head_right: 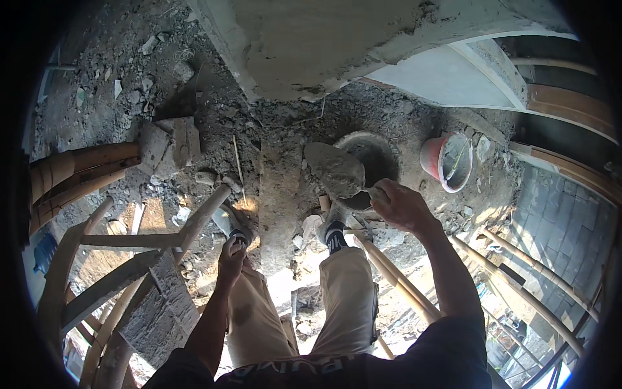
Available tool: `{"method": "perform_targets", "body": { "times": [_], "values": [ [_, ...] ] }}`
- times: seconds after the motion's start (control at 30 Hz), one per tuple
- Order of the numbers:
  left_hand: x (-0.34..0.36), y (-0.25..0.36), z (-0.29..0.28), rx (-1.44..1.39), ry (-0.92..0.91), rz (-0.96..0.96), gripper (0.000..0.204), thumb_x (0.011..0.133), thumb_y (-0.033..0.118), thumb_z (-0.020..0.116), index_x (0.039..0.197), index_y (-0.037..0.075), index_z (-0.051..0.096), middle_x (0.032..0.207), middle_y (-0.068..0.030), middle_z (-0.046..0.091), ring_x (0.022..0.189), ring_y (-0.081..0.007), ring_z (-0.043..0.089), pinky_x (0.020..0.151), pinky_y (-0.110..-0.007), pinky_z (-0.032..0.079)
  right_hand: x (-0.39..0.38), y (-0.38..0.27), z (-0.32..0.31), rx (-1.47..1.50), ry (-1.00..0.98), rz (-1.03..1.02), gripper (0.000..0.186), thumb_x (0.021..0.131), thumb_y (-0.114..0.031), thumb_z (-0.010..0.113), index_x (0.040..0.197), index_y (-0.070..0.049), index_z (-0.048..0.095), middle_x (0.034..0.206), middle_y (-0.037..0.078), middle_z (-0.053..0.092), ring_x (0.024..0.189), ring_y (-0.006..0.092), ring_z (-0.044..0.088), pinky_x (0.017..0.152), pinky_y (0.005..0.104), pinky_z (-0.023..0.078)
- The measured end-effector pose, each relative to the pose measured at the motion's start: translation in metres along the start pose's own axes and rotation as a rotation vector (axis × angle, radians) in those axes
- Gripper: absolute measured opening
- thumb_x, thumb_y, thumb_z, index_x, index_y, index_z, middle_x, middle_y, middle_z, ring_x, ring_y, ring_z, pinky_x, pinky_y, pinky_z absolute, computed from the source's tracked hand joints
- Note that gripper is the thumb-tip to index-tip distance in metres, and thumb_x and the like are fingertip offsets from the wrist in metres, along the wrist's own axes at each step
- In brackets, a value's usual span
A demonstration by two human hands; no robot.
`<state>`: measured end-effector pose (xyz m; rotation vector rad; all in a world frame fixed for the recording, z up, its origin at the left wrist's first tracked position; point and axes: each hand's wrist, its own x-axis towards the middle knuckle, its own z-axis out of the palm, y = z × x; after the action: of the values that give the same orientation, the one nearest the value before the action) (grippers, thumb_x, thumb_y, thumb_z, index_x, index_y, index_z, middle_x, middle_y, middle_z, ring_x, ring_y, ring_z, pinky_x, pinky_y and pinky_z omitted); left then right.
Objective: The person applies plaster to an interior wall pillar with a trowel, smoothing the plaster onto the surface.
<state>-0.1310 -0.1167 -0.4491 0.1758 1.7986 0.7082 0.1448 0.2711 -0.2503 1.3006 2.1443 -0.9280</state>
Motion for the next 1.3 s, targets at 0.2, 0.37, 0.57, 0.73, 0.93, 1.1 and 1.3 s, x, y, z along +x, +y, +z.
{"method": "perform_targets", "body": {
  "times": [0.2, 0.37, 0.57, 0.73, 0.93, 1.1, 1.3],
  "values": [
    [-0.035, 0.069, -0.064, 0.11, 0.054, 0.2, 0.057, 0.092, 0.018, 0.064, 0.144, 0.005, 0.041, 0.129, -0.0211, 0.06, 0.112, -0.0293, 0.064, 0.093, -0.041, 0.052, 0.036, 0.009, 0.03, -0.185, 0.12, -0.032, 0.039, 0.087, -0.03, 0.06, 0.117, -0.012, 0.044, 0.102, 0.016, 0.065, 0.092, 0.0388, 0.066, 0.077, 0.0508, 0.052],
    [-0.071, 0.117, -0.091, 0.267, 0.234, 0.479, 0.051, 0.092, 0.014, 0.062, 0.14, 0.002, 0.048, 0.124, -0.0222, 0.063, 0.11, -0.0309, 0.065, 0.096, -0.042, 0.051, 0.108, 0.044, 0.032, -0.488, 0.431, -0.219, 0.033, 0.088, -0.025, 0.058, 0.116, -0.012, 0.049, 0.104, 0.012, 0.064, 0.093, 0.0338, 0.067, 0.079, 0.0467, 0.054],
    [-0.116, 0.133, -0.107, 0.629, 0.617, 0.786, 0.043, 0.097, 0.016, 0.057, 0.135, -0.003, 0.051, 0.125, -0.0217, 0.063, 0.115, -0.0333, 0.063, 0.099, -0.042, 0.048, 0.169, 0.055, 0.038, -0.555, 0.471, -0.26, 0.034, 0.089, -0.024, 0.059, 0.12, -0.013, 0.054, 0.116, 0.01, 0.063, 0.106, 0.029, 0.065, 0.086, 0.0429, 0.055],
    [-0.165, 0.122, -0.123, 0.978, 1.009, 0.787, 0.037, 0.099, 0.014, 0.054, 0.131, -0.003, 0.055, 0.128, -0.0214, 0.061, 0.119, -0.0377, 0.058, 0.101, -0.044, 0.045, 0.209, 0.061, 0.052, -0.629, 0.562, -0.303, 0.043, 0.093, -0.029, 0.056, 0.132, -0.011, 0.056, 0.132, 0.01, 0.061, 0.126, 0.0243, 0.056, 0.103, 0.0386, 0.048],
    [-0.194, 0.094, -0.118, 1.121, 1.211, 0.768, 0.035, 0.099, 0.01, 0.052, 0.132, -0.003, 0.056, 0.134, -0.0234, 0.056, 0.125, -0.038, 0.054, 0.104, -0.046, 0.042, 0.198, 0.042, 0.028, -0.595, 0.56, -0.336, 0.043, 0.095, -0.024, 0.051, 0.136, -0.012, 0.051, 0.141, 0.016, 0.054, 0.126, 0.0305, 0.055, 0.104, 0.0422, 0.046],
    [-0.203, 0.075, -0.113, 1.189, 1.306, 0.782, 0.034, 0.098, 0.009, 0.053, 0.13, -0.004, 0.056, 0.133, -0.0204, 0.058, 0.126, -0.0385, 0.054, 0.105, -0.046, 0.042, 0.182, 0.009, 0.005, -0.594, 0.611, -0.363, 0.046, 0.093, -0.028, 0.056, 0.134, -0.008, 0.051, 0.135, 0.014, 0.057, 0.124, 0.0307, 0.056, 0.103, 0.0409, 0.047],
    [-0.211, 0.061, -0.112, 1.143, 1.325, 0.79, 0.035, 0.098, 0.01, 0.055, 0.13, -0.003, 0.056, 0.131, -0.0193, 0.06, 0.125, -0.0378, 0.055, 0.104, -0.046, 0.043, 0.146, -0.028, -0.04, -0.448, 0.477, -0.299, 0.037, 0.093, -0.03, 0.058, 0.12, -0.006, 0.056, 0.12, 0.018, 0.063, 0.113, 0.0362, 0.061, 0.096, 0.0486, 0.049]
  ]
}}
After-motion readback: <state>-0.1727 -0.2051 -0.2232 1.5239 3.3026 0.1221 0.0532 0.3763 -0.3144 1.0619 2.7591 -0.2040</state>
